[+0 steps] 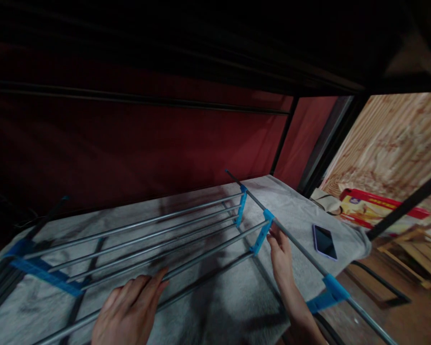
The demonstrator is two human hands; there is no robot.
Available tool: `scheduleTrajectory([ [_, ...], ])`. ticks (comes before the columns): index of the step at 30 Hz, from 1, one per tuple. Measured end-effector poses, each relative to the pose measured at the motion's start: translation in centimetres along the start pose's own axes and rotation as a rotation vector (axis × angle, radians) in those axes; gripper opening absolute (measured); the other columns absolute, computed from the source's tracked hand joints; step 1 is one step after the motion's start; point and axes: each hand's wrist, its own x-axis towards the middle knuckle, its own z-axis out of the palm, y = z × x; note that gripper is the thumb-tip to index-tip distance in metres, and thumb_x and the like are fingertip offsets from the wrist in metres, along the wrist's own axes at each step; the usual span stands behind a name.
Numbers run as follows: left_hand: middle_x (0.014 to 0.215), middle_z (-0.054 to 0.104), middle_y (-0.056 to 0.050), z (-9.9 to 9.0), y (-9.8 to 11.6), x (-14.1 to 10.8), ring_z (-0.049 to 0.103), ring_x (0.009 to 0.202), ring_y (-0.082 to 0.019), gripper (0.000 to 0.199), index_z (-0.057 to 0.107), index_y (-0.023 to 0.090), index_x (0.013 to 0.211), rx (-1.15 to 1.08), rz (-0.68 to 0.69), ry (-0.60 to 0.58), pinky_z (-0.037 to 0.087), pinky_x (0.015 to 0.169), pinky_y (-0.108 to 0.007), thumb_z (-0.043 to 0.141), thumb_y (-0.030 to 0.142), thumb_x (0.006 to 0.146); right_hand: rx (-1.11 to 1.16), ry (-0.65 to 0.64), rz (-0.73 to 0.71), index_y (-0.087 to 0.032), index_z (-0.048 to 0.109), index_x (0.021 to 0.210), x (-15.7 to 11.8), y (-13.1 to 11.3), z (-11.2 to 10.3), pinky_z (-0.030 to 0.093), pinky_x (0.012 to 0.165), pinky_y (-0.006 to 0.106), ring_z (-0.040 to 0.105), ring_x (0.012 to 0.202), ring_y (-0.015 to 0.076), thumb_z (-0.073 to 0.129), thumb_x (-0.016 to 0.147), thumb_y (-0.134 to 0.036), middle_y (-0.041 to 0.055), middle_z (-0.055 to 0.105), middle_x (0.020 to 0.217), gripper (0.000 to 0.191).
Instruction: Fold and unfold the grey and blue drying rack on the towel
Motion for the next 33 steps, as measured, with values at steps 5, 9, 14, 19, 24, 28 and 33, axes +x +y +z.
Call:
scheduleTrajectory([
  [5, 0.078, 0.067, -0.003, -0.2, 0.0, 0.6, 0.058, 0.067, -0.017, 0.035, 0.069, 0.020, 0.108, 0.004, -0.001, -0.004, 0.037, 0.068, -0.032, 0.038, 0.033, 0.101, -0.009, 0.025, 0.037, -0.018, 0.059, 0.130, 0.0, 0.1, 0.2, 0.043, 0.104, 0.043, 0.059, 0.117, 0.0264, 0.058, 0.078, -0.044, 0.0121, 0.063, 0.130, 0.059],
  [9, 0.078, 0.066, -0.003, -0.3, 0.2, 0.6, 0.058, 0.067, -0.017, 0.037, 0.069, 0.019, 0.108, -0.002, -0.025, -0.011, 0.037, 0.067, -0.032, 0.037, 0.035, 0.101, 0.003, 0.011, 0.009, -0.017, 0.059, 0.130, 0.0, 0.2, 0.1, 0.043, 0.104, 0.044, 0.060, 0.113, 0.0254, 0.057, 0.078, -0.042, 0.0111, 0.066, 0.124, 0.057],
  [14, 0.079, 0.066, -0.001, -0.1, 0.4, 0.4, 0.059, 0.068, -0.018, 0.033, 0.067, 0.020, 0.111, -0.046, -0.056, -0.038, 0.037, 0.068, -0.033, 0.040, 0.035, 0.101, -0.011, 0.008, -0.028, -0.018, 0.058, 0.132, 0.4, 0.8, 0.3, 0.042, 0.105, 0.044, 0.059, 0.114, 0.0249, 0.056, 0.079, -0.040, 0.0111, 0.065, 0.126, 0.057],
  [19, 0.083, 0.067, -0.003, 0.0, 1.6, 0.3, 0.059, 0.074, -0.020, 0.028, 0.067, 0.021, 0.108, -0.066, -0.187, -0.045, 0.037, 0.072, -0.035, 0.044, 0.034, 0.100, -0.055, -0.019, -0.095, -0.022, 0.038, 0.148, -1.2, 1.3, 0.5, 0.035, 0.112, 0.046, 0.046, 0.132, 0.0248, 0.052, 0.086, -0.041, 0.0108, 0.047, 0.148, 0.067],
  [24, 0.090, 0.068, -0.002, -2.1, 3.7, 1.2, 0.060, 0.084, -0.021, 0.021, 0.065, 0.025, 0.109, -0.126, -0.364, -0.227, 0.039, 0.079, -0.036, 0.048, 0.029, 0.098, -0.294, -0.029, -0.513, -0.015, 0.052, 0.136, -5.2, 0.4, 0.3, 0.036, 0.107, 0.054, 0.048, 0.127, 0.0318, 0.055, 0.089, -0.037, 0.0172, 0.054, 0.135, 0.051],
  [28, 0.091, 0.065, -0.002, -3.1, 4.0, 1.7, 0.058, 0.088, -0.019, 0.021, 0.064, 0.026, 0.108, -0.154, -0.424, -0.297, 0.040, 0.081, -0.035, 0.047, 0.034, 0.099, -0.350, -0.322, -1.059, -0.020, 0.060, 0.127, -4.9, -0.7, 2.1, 0.040, 0.104, 0.053, 0.059, 0.113, 0.0290, 0.058, 0.088, -0.026, 0.0135, 0.065, 0.121, 0.040],
  [33, 0.087, 0.063, -0.001, -3.1, 4.1, 1.5, 0.057, 0.087, -0.019, 0.022, 0.063, 0.024, 0.101, -0.148, -0.424, -0.275, 0.041, 0.079, -0.035, 0.046, 0.038, 0.099, -0.416, -0.564, -1.516, -0.025, 0.066, 0.113, -2.9, -1.7, 5.2, 0.031, 0.110, 0.055, 0.063, 0.101, 0.0241, 0.048, 0.091, -0.020, 0.0059, 0.069, 0.118, 0.029],
])
